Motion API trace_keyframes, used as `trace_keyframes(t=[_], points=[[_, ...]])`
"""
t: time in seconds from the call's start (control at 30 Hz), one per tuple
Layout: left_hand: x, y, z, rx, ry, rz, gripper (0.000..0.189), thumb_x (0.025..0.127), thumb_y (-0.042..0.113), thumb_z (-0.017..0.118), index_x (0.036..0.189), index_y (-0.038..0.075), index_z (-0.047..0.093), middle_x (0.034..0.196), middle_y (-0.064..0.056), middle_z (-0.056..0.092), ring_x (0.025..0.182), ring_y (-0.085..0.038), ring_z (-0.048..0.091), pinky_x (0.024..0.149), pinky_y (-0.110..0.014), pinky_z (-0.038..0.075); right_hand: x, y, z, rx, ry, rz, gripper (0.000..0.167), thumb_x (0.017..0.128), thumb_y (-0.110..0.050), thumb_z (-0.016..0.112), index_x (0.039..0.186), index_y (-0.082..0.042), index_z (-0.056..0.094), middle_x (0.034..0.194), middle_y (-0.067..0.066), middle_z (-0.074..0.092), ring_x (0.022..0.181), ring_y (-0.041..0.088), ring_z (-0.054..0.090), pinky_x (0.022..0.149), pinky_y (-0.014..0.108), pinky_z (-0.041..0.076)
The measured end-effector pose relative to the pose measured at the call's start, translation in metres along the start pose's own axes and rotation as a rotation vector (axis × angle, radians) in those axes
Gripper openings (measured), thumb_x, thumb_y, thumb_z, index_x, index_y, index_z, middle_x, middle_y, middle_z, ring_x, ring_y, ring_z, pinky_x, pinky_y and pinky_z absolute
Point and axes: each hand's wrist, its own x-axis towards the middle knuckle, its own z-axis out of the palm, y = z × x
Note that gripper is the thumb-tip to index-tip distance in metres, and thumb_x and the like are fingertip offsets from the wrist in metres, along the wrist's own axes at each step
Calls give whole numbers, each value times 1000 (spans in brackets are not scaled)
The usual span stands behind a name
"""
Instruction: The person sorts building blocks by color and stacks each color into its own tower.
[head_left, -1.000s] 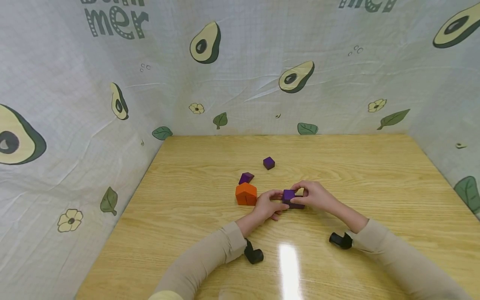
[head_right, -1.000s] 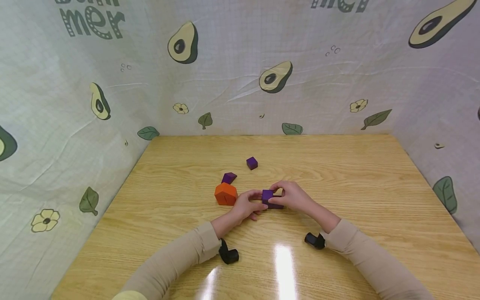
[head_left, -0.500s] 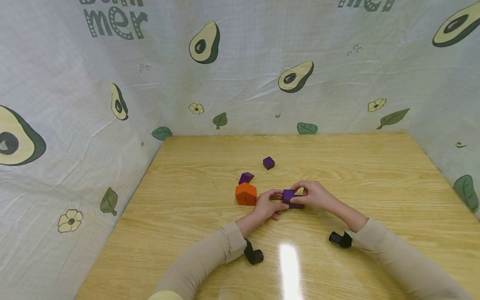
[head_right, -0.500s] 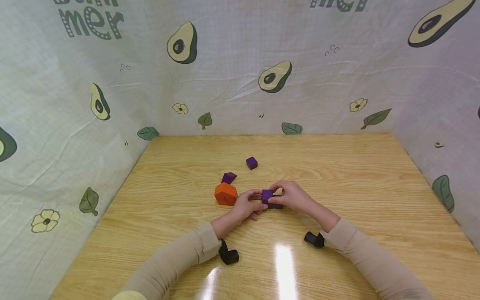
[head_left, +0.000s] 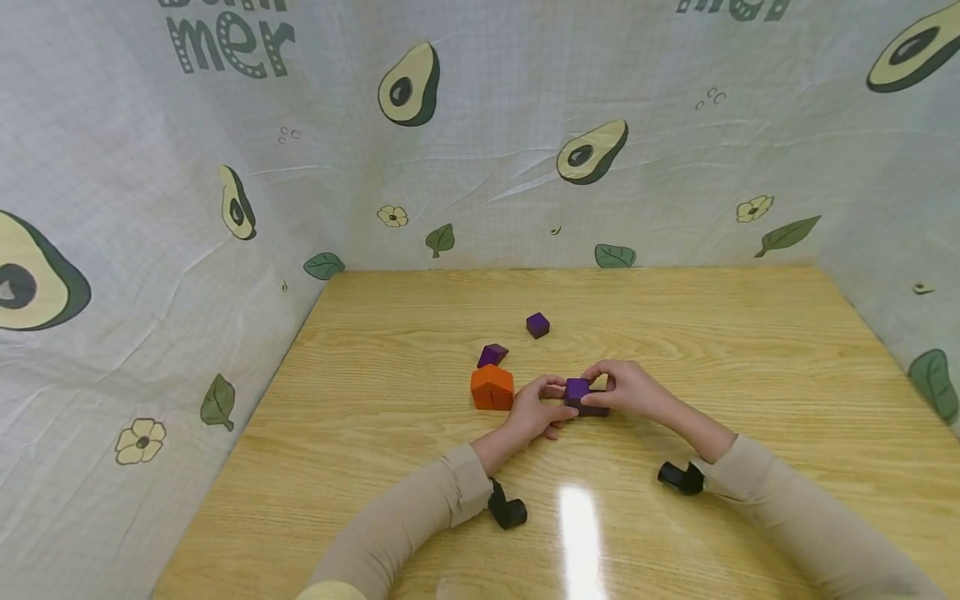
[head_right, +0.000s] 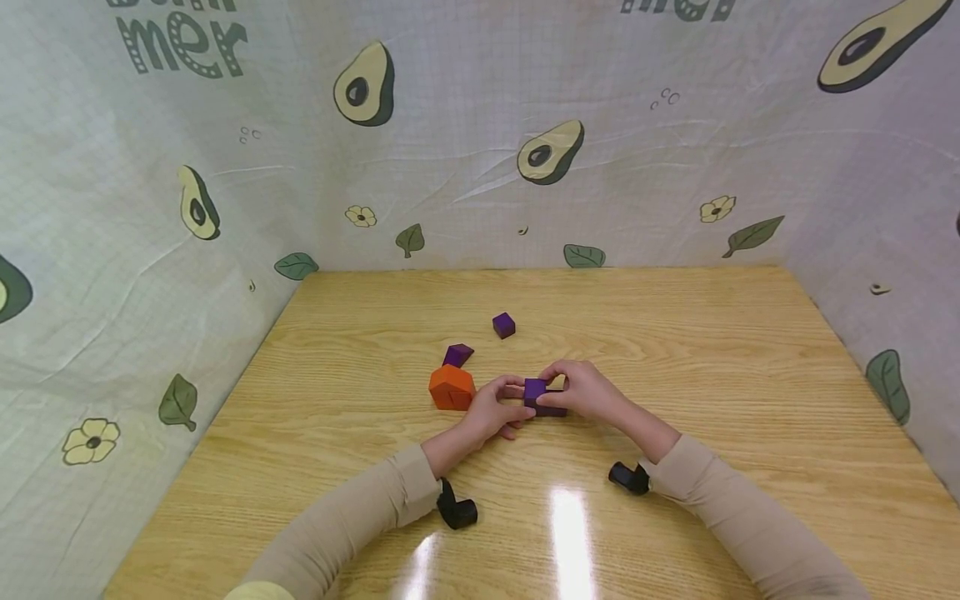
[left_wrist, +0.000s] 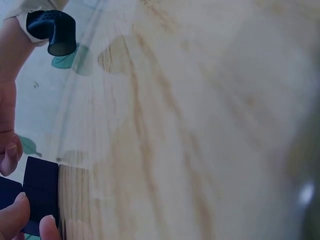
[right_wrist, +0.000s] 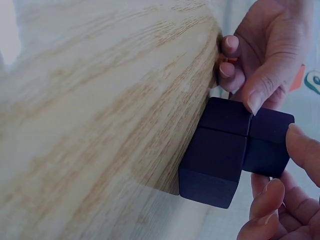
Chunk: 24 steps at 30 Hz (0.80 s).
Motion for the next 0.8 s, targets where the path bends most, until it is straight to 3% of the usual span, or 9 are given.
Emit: trace_keyframes(t=[0.53, 0.67, 0.8], points=[[-1, -1, 0, 12, 0, 11, 41, 77, 10, 73, 115, 14, 58, 103, -2, 61, 56, -12, 59, 42, -25, 48, 1, 1, -1, 3, -10, -20, 34, 80, -20, 71, 104, 2, 63, 74, 6, 58, 52, 8, 43, 48, 22, 38], [-1, -1, -1, 7, -6, 16, 42, 77, 11, 73, 116, 13, 58, 104, -2, 61, 56, -12, 59, 41, -25, 48, 2, 7, -6, 9, -32, -74, 39, 81, -21, 70, 110, 3, 60, 88, 11, 62, 62, 8, 49, 54, 22, 43], [0, -1, 0, -2, -11, 11, 42, 77, 11, 73, 116, 14, 58, 103, -1, 61, 56, -12, 58, 41, -25, 48, 11, 15, -16, 28, -43, -146, 42, 83, -18, 68, 116, 4, 56, 108, 18, 60, 82, 18, 55, 69, 27, 48]])
